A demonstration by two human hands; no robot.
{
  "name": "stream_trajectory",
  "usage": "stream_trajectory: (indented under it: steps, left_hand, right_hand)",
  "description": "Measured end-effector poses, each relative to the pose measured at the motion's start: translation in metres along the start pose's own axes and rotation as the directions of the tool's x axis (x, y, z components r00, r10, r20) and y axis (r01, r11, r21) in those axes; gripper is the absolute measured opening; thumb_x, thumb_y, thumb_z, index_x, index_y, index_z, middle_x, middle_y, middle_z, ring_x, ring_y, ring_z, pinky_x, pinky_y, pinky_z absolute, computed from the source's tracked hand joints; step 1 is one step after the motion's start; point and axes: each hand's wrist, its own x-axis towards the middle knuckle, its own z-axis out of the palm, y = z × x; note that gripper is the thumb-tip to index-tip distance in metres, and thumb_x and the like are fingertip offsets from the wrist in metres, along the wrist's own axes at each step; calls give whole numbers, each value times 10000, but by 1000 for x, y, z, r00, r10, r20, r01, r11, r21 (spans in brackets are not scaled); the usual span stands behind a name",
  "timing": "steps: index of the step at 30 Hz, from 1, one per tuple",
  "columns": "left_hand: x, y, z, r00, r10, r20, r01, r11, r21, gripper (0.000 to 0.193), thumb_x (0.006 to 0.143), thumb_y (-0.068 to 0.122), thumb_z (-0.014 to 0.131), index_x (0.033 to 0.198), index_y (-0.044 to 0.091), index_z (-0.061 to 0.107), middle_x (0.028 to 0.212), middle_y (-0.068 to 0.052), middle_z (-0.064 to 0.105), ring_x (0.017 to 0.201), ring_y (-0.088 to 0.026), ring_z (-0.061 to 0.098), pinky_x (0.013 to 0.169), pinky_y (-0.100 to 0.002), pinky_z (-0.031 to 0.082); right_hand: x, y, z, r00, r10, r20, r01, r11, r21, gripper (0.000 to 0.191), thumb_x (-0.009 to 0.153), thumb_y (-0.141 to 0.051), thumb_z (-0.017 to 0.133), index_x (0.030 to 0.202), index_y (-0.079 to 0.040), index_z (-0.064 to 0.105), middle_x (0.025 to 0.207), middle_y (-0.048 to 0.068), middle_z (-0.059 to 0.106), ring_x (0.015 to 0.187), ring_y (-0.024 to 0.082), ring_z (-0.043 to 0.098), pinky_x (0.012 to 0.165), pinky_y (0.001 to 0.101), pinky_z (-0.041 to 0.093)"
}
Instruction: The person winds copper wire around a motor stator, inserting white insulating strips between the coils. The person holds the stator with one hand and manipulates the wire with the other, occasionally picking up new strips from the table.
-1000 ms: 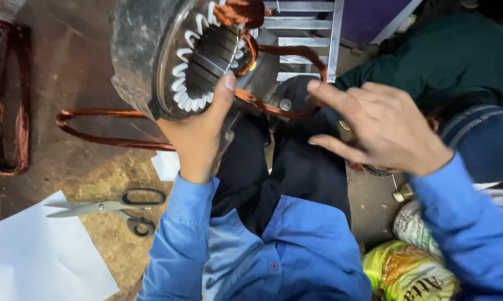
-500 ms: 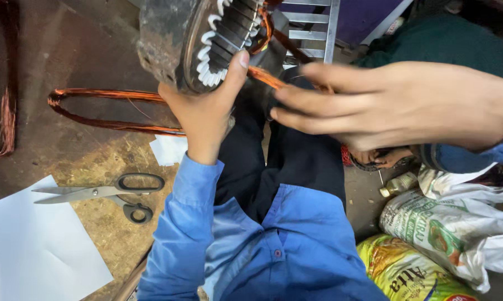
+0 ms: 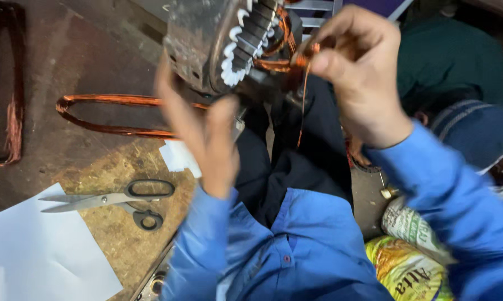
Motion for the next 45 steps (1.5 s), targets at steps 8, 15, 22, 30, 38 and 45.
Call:
stream_trajectory:
  steps: [8, 15, 22, 30, 38, 45]
  left_hand:
    - [-7, 32, 45, 940, 172, 295, -132, 980, -153, 650, 1107, 539, 456, 1186, -71, 665, 1276, -213, 666, 1208, -333, 661, 1065, -406, 517]
    - [-9, 19, 100, 988, -100, 118, 150, 799, -583, 750, 1113, 626, 393, 1034, -72, 656, 1033, -183, 674, 987, -271, 637, 1012, -387, 498]
    - [-54, 60, 42, 960, -147, 237, 171, 982, -82, 545, 1041, 466, 663, 1197, -51, 589, 1115, -152, 622, 960, -172, 559, 824, -286, 467]
    - [-51, 13, -33, 871, -420, 256, 426, 904, 34, 350, 1065, 302, 586, 1086, -12, 740, 814, -76, 706, 651, -127, 537, 601, -258, 414]
    - [123, 3, -29, 924, -132, 359, 41, 967, 251, 250, 1118, 225, 667, 1051, -12, 710, 890, -36, 622, 771, -69, 512, 684, -261, 421]
    - [198, -46, -18, 292, -358, 887, 15, 929, 370, 288, 885, 253, 769, 1056, 39, 681, 783, -21, 667, 627, -87, 616, 512, -265, 478]
  right_hand:
    - [-5, 50, 2, 983, -132, -127, 159, 958, 238, 782, 798, -401, 987, 1293, -14, 521, 876, 3, 615, 801, 71, 612, 771, 211, 516]
    - [-2, 42, 14, 941, -203, -272, 247, 959, 139, 869, 797, -384, 983, 1376, 16, 474, 911, 21, 595, 807, 111, 586, 755, 220, 478]
    - [-4, 37, 16, 960, -168, -223, 206, 966, 155, 858, 835, -249, 982, 1417, 12, 409, 745, 70, 590, 655, 180, 639, 665, 282, 550]
    - [0, 30, 23, 934, -192, -303, 198, 980, -12, 836, 901, -194, 989, 1476, 38, 428, 1061, 47, 602, 724, 134, 575, 701, 245, 518]
    - [10, 32, 42, 857, -368, -360, 160, 856, -492, 970, 948, -91, 1010, 1521, 45, 240, 924, -16, 564, 645, 76, 450, 633, 205, 399]
    - [26, -24, 71, 882, -443, -164, 107, 525, -845, 750, 874, -44, 936, 1370, -3, 374, 896, 12, 666, 792, 103, 705, 750, 207, 543]
